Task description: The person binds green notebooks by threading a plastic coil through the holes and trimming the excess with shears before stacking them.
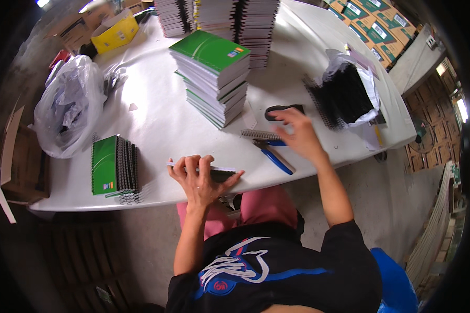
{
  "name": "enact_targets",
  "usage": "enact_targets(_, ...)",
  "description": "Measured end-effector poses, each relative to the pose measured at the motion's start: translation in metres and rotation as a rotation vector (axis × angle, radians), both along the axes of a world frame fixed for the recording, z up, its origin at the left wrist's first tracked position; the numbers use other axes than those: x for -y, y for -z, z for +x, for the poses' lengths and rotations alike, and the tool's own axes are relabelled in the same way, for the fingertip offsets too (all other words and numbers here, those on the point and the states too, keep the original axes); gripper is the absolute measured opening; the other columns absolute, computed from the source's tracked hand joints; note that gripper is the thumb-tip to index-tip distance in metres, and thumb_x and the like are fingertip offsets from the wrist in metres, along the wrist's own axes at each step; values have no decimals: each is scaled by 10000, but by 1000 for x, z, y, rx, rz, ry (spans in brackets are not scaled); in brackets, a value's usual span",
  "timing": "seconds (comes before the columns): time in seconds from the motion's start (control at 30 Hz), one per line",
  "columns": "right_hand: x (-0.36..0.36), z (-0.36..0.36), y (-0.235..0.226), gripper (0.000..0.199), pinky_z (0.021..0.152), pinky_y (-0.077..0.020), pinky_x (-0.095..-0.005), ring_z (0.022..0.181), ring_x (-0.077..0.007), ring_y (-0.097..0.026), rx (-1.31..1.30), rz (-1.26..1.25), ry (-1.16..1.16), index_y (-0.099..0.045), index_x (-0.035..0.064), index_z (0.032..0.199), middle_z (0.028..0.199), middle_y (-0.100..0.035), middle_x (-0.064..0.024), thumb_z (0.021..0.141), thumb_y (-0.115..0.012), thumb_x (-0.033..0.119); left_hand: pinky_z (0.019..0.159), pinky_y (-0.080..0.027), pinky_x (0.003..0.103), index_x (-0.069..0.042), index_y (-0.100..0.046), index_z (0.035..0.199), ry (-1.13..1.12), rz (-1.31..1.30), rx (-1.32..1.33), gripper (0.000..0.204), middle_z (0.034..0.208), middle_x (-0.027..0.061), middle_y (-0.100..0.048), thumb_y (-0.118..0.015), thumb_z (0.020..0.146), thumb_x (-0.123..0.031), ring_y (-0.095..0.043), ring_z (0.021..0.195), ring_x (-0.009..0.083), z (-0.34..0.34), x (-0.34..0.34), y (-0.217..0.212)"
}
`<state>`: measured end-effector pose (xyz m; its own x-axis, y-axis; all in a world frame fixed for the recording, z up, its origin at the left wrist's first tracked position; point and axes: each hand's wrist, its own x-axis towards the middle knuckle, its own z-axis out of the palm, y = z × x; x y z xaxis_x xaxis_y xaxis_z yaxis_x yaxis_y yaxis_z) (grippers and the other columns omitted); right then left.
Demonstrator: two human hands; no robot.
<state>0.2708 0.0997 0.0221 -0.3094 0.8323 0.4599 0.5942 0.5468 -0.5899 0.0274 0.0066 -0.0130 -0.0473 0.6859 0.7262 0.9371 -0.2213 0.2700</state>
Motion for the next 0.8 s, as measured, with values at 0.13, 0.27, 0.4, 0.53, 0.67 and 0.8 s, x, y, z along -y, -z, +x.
enact_targets(0.13,-1,-33,18,241,700,-464,-360,837,-255,-584,407,111,-34,-647,78,1047,943,-585,-81,807,-642,90,897,-242,526,-150,-545,824,7,19,51,557,860,40,-468,-736,565,-604,-413,952,266,8,1,-5)
enact_targets(0.27,17,-48,-8,234,722,-458,-365,856,-261,-561,213,63,-120,-645,74,1024,910,-537,-87,813,-590,-12,852,-278,470,-143,-538,736,-35,43,31,487,827,35,-468,-765,556,-535,-402,912,261,10,0,-10)
enact_targets(0.4,48,-54,-28,245,792,-414,-365,880,-257,-557,62,-60,-215,-620,67,1018,979,-516,-101,801,-596,-43,867,-262,496,-154,-547,706,-36,63,59,451,832,22,-475,-739,574,-540,-410,925,247,8,-1,-5)
enact_targets(0.53,60,-52,-29,244,801,-408,-349,875,-253,-560,65,-135,-258,-638,73,1032,951,-558,-90,821,-578,-34,887,-242,549,-169,-564,739,-16,46,96,438,867,5,-488,-718,590,-551,-431,961,237,7,-3,1)
enact_targets(0.67,61,-53,-26,236,747,-423,-316,846,-220,-580,51,-180,-344,-656,83,1034,908,-599,-69,841,-562,-14,875,-252,550,-164,-579,761,-25,21,72,448,863,7,-487,-719,587,-552,-434,960,232,6,-4,0)
enact_targets(0.8,51,-45,-22,232,638,-441,-280,783,-162,-595,-102,-473,-499,-635,82,1082,907,-599,-70,864,-571,34,865,-260,549,-160,-589,778,-5,-25,62,472,862,8,-490,-717,592,-575,-447,957,238,4,-1,-1)
